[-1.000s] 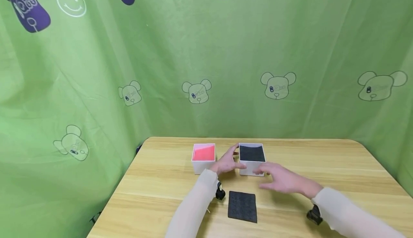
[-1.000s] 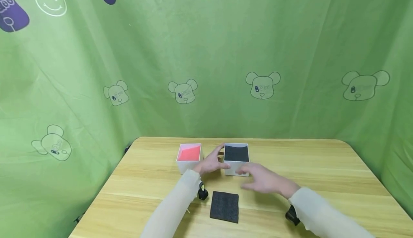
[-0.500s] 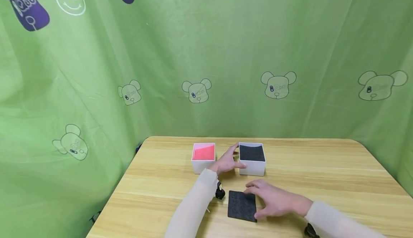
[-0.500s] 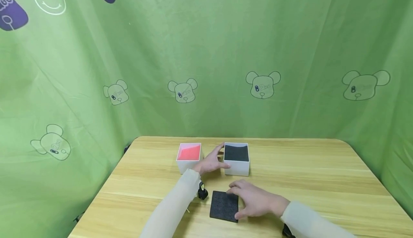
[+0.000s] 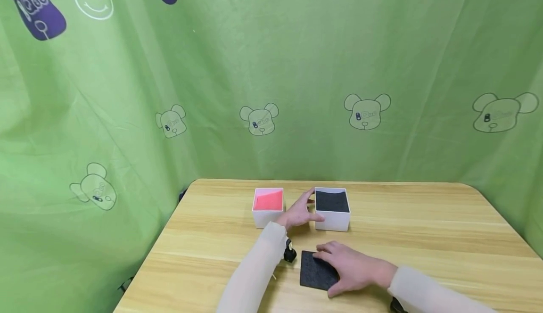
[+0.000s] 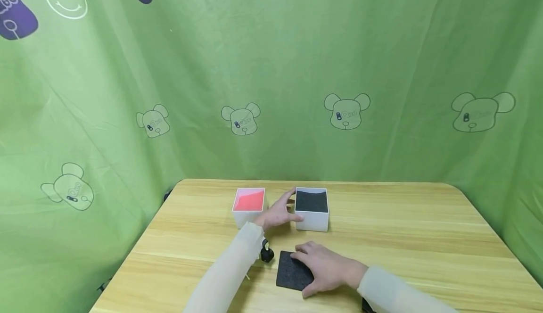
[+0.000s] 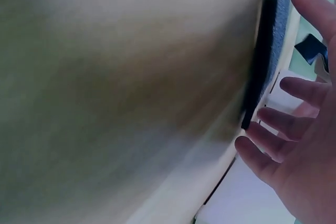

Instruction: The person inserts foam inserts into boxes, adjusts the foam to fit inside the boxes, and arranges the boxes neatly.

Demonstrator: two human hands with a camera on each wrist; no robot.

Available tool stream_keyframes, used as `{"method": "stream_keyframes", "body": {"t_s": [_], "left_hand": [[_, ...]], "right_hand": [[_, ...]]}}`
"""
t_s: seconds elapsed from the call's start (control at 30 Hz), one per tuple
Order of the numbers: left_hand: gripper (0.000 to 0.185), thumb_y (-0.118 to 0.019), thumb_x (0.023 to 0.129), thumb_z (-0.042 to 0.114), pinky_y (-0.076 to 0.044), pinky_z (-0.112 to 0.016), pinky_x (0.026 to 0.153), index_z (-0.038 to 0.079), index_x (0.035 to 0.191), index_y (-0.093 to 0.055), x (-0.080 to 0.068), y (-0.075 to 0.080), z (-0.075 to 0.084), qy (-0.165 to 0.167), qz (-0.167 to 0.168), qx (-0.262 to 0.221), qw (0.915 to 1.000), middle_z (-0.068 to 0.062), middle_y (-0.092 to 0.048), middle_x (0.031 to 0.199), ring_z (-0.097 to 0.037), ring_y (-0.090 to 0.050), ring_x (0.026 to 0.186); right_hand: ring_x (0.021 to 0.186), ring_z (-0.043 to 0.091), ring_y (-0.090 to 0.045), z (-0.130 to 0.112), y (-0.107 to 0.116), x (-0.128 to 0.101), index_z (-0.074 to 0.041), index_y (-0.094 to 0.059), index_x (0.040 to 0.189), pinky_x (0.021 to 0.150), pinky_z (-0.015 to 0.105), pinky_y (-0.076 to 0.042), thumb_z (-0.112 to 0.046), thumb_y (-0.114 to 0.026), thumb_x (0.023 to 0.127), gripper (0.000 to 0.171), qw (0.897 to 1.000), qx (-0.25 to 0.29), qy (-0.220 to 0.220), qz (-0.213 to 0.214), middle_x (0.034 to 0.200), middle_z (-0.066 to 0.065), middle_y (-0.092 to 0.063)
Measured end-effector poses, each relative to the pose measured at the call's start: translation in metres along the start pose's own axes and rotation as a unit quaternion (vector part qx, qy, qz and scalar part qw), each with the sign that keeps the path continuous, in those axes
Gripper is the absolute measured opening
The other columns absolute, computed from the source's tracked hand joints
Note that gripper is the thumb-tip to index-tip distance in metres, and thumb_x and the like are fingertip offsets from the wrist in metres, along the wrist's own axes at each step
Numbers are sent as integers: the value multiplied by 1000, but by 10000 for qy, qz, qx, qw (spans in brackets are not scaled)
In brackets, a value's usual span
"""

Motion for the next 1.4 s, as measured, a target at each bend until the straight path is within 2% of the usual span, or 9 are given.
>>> {"method": "stream_keyframes", "body": {"t_s": [0.13,0.3,0.53,0.8,1.0,1.23,1.4], "left_hand": [[104,-82,74,18,-38,-34,103,15,153,-14,0,0,0,-103,-53,42,9999,-4,-24,153,-21,-43,127],[105,-82,73,20,-38,-32,102,18,153,-14,0,1,0,-73,-71,-33,9999,-1,-23,153,-20,-42,127],[105,-83,72,20,-37,-33,103,19,153,-16,1,1,-1,-61,-31,-45,10000,0,-25,153,-18,-43,127],[105,-83,73,21,-38,-32,102,21,153,-15,0,1,-1,27,-25,-7,10000,3,-24,153,-16,-42,126],[104,-83,72,20,-38,-31,101,19,153,-16,0,1,-1,21,-12,-63,10000,2,-25,152,-18,-42,126],[104,-83,72,21,-38,-31,102,20,152,-17,1,1,-2,38,28,-57,10000,3,-27,151,-14,-43,125],[104,-84,71,20,-37,-31,102,20,152,-18,0,1,-2,86,31,-101,9999,3,-28,151,-14,-43,125]], "right_hand": [[120,27,-44,2,-5,4,-5,-47,136,98,45,-42,-67,-65,73,90,9998,4,-91,-186,134,12,-48],[118,24,-45,2,-7,7,-5,-46,136,98,43,-42,-65,-69,71,91,9999,-153,-7,-14,130,6,-50],[116,22,-46,-2,-6,6,-5,-45,136,96,41,-43,-51,-76,68,88,9987,-315,221,328,128,6,-48],[113,20,-46,-2,-3,2,-4,-42,138,93,38,-44,-37,-76,67,86,9975,-479,444,278,128,8,-46],[114,20,-46,0,-2,-1,-3,-44,136,93,39,-45,-38,-74,68,82,9968,-623,474,164,129,9,-47],[113,22,-47,3,0,-5,1,-50,130,94,37,-45,-40,-74,64,81,9926,-955,596,464,127,10,-50],[117,25,-46,5,9,-12,4,-48,131,98,41,-43,-40,-75,64,85,9928,-944,445,584,130,13,-49]]}}
Point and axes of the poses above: each hand's wrist, its own x-axis towards the middle knuckle, its own y-axis out of the back of the hand, z = x × y, the point moved 4 cm from there along x, towards the middle knuckle
